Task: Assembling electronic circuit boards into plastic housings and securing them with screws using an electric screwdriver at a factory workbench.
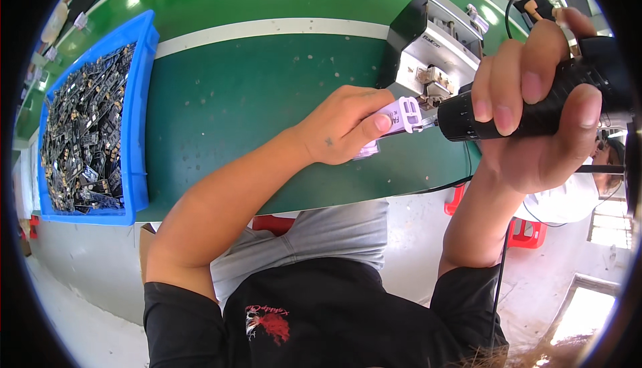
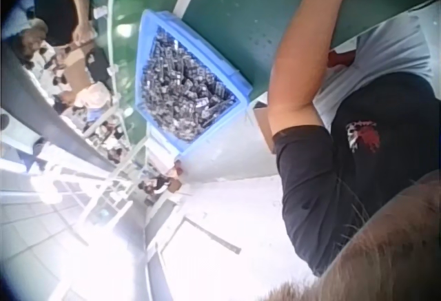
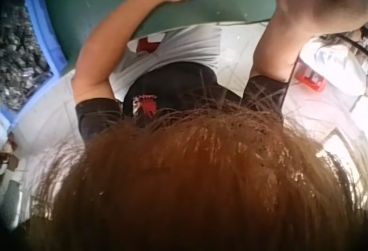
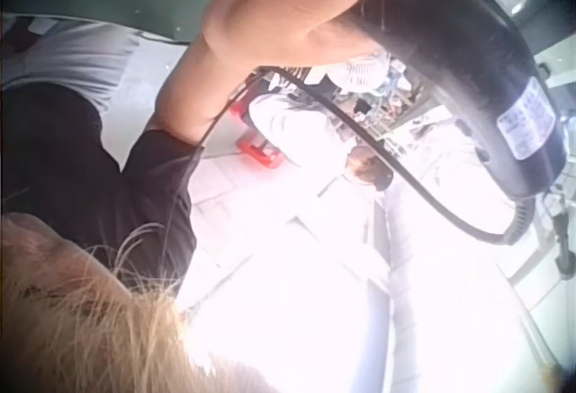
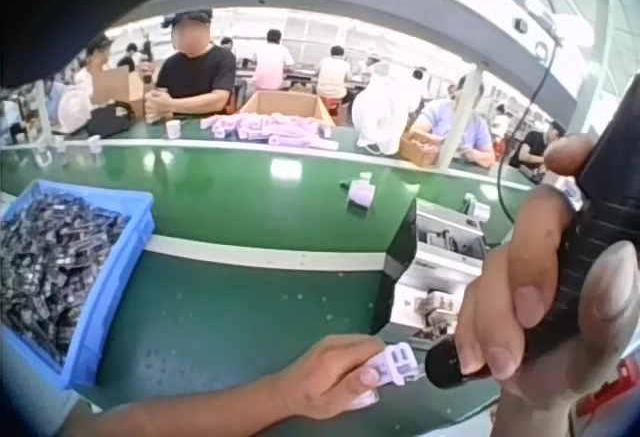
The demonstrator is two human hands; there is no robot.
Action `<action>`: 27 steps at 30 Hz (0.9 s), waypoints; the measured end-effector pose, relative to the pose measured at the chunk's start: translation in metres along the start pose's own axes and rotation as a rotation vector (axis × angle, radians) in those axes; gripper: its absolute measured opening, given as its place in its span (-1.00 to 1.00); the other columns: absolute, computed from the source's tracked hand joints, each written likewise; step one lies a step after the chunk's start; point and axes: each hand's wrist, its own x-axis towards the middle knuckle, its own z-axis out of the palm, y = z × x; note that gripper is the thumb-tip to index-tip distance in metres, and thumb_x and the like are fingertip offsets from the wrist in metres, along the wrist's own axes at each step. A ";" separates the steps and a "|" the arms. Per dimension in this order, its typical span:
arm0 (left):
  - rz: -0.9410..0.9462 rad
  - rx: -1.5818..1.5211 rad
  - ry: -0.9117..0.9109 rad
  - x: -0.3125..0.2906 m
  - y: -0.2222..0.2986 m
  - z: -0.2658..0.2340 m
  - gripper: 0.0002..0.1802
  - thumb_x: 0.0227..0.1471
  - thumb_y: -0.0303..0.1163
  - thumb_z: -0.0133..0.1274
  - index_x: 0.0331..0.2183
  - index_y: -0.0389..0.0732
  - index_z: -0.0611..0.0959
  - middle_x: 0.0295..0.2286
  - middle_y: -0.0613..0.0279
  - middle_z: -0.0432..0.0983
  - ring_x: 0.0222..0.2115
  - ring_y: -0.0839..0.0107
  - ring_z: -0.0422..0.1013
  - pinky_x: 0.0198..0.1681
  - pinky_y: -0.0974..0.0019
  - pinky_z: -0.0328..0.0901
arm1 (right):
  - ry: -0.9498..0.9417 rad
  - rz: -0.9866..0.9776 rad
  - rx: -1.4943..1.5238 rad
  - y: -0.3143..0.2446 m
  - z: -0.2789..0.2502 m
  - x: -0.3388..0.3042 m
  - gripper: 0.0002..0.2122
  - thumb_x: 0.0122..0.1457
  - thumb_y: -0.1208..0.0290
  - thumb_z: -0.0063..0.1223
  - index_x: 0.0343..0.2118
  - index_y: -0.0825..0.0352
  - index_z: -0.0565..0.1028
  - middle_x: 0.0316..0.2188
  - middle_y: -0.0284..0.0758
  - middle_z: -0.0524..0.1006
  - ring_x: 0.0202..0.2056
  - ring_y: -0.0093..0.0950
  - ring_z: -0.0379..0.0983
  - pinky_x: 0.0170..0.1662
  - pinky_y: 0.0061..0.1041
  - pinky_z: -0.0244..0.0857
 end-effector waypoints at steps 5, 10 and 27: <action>-0.136 -0.112 -0.036 0.001 -0.005 -0.008 -0.28 0.39 0.18 -0.27 -0.27 -0.35 0.59 -0.46 0.15 0.52 -0.45 0.39 0.46 -0.38 0.34 0.33 | 0.315 -0.077 -0.145 -0.025 0.022 -0.005 -0.36 0.38 0.10 -0.01 0.29 0.53 0.15 -0.29 -0.32 0.34 -0.46 -0.55 0.33 -0.39 -0.50 0.27; -0.342 -0.636 0.240 0.004 0.016 -0.014 -0.21 0.37 0.26 -0.30 -0.26 -0.39 0.56 -0.49 0.07 0.50 -0.41 0.28 0.49 -0.26 0.24 0.43 | 0.695 -0.150 -0.608 -0.014 0.029 -0.024 -0.35 0.30 0.11 0.14 0.21 0.57 0.21 -0.15 -0.15 0.35 -0.28 -0.41 0.33 -0.19 -0.45 0.28; -0.616 -0.171 0.690 -0.091 0.103 -0.040 -0.53 0.45 -0.03 -0.23 -0.21 -0.24 0.56 -0.43 0.36 0.42 -0.41 0.57 0.28 -0.32 0.38 0.27 | 0.030 0.302 -0.779 0.080 0.143 -0.021 -0.84 0.03 0.70 0.22 -0.35 0.38 0.50 -0.31 -0.22 0.36 -0.37 -0.26 0.42 -0.36 -0.32 0.35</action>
